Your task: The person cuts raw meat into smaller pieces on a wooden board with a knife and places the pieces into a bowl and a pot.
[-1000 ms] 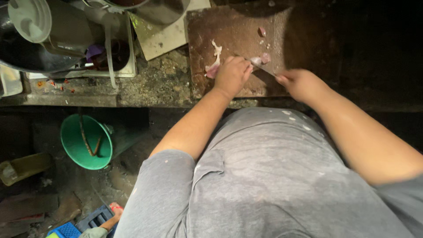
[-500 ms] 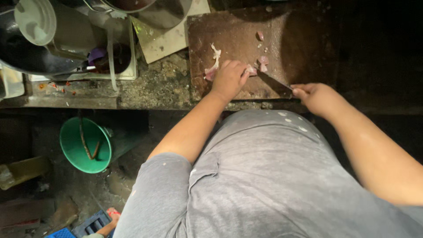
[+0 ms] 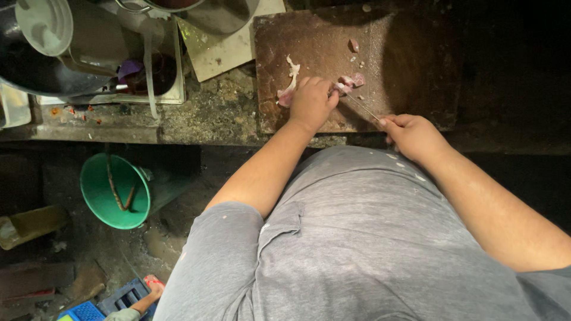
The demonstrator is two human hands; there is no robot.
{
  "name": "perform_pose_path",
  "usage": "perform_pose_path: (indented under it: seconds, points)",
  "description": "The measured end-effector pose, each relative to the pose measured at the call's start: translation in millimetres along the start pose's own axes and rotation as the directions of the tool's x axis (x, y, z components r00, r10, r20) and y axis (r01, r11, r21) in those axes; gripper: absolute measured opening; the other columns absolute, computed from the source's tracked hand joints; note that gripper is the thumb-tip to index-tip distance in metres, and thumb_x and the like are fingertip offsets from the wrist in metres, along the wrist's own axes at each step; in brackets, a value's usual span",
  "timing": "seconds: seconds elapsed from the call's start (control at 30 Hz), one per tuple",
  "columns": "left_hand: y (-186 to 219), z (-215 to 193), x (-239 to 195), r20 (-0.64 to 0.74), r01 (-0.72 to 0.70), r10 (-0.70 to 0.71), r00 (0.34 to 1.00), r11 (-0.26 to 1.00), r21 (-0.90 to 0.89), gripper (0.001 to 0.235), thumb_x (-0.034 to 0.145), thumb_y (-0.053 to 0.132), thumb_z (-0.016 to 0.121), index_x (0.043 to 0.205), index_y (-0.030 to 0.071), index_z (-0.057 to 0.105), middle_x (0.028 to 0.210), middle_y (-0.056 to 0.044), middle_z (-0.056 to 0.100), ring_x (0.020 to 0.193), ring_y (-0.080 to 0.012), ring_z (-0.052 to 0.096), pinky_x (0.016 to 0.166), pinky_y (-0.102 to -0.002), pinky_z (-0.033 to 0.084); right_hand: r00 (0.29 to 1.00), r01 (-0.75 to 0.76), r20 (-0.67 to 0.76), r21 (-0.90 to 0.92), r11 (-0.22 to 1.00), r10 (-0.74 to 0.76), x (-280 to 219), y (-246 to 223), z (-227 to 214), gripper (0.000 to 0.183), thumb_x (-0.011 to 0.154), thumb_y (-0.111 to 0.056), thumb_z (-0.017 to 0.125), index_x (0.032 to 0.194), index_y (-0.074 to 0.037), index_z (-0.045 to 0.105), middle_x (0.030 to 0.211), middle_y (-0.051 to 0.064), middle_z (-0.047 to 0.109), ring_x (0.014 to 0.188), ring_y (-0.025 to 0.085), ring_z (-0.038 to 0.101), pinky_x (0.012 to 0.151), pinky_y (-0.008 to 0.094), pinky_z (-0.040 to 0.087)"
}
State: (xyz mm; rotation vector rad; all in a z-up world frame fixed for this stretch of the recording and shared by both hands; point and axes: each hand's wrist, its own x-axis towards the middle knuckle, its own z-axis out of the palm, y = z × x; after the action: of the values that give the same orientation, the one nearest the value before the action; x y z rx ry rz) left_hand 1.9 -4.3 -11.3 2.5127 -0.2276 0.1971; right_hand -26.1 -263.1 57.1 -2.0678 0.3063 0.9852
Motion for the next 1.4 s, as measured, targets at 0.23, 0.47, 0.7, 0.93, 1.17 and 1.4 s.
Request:
perform_pose_path:
  seconds: [0.23,0.47,0.7,0.93,1.17,1.4]
  points:
    - [-3,2,-3,0.003,0.006,-0.006,1.0,1.0,0.002,0.019,0.084,0.025,0.074,0.087,0.006,0.07,0.095,-0.011,0.068,0.099,-0.0345,0.061,0.088,-0.046,0.049,0.996,-0.064,0.053,-0.057,0.996,0.067,20,-9,2,0.039,0.1,-0.038,0.064,0.124,-0.009,0.075,0.076,0.007,0.07,0.057,0.017,0.059,0.055,0.035,0.05]
    - [-6,2,1,-0.009,0.006,-0.006,1.0,1.0,-0.012,0.018,0.082,0.024,0.074,0.085,0.006,0.07,0.093,-0.011,0.068,0.097,-0.0346,0.061,0.089,-0.046,0.05,0.99,0.128,0.054,-0.019,0.992,-0.127,60,-46,25,0.037,0.099,-0.039,0.065,0.125,-0.014,0.076,0.074,0.007,0.069,0.056,0.015,0.058,0.055,0.033,0.05]
    - [0,1,-3,-0.03,0.007,-0.008,1.0,0.999,-0.036,0.018,0.083,0.026,0.074,0.088,0.008,0.072,0.092,-0.009,0.068,0.097,-0.0337,0.061,0.087,-0.046,0.05,0.996,-0.07,0.031,-0.2,0.977,0.078,24,-12,-3,0.042,0.103,-0.043,0.064,0.113,-0.005,0.08,0.072,0.009,0.07,0.053,0.018,0.058,0.051,0.036,0.047]
    - [-7,3,-8,-0.022,-0.057,0.056,0.998,0.997,-0.051,0.022,0.082,0.026,0.076,0.093,0.007,0.072,0.094,-0.01,0.068,0.097,-0.0336,0.061,0.087,-0.046,0.05,0.994,-0.008,0.111,-0.042,0.999,0.012,63,-37,21,0.039,0.101,-0.042,0.063,0.112,-0.007,0.076,0.073,0.01,0.069,0.049,0.018,0.057,0.046,0.036,0.047]
    - [-13,10,-6,0.002,-0.018,0.018,1.0,1.0,0.002,0.016,0.083,0.023,0.077,0.089,0.01,0.07,0.092,-0.01,0.068,0.094,-0.0342,0.063,0.086,-0.047,0.051,0.998,0.005,0.054,-0.332,0.943,0.014,33,-16,-7,0.045,0.103,-0.047,0.06,0.112,-0.007,0.079,0.077,0.012,0.073,0.061,0.024,0.066,0.063,0.041,0.054]
    - [-25,7,-11,0.041,0.092,-0.09,0.995,0.995,-0.028,0.026,0.089,0.01,0.065,0.115,0.01,0.068,0.111,-0.014,0.065,0.102,-0.0367,0.065,0.09,-0.048,0.053,0.999,0.02,-0.024,-0.279,0.96,-0.027,7,23,-15,0.042,0.102,-0.045,0.06,0.124,-0.012,0.075,0.079,0.01,0.075,0.066,0.021,0.067,0.067,0.037,0.053]
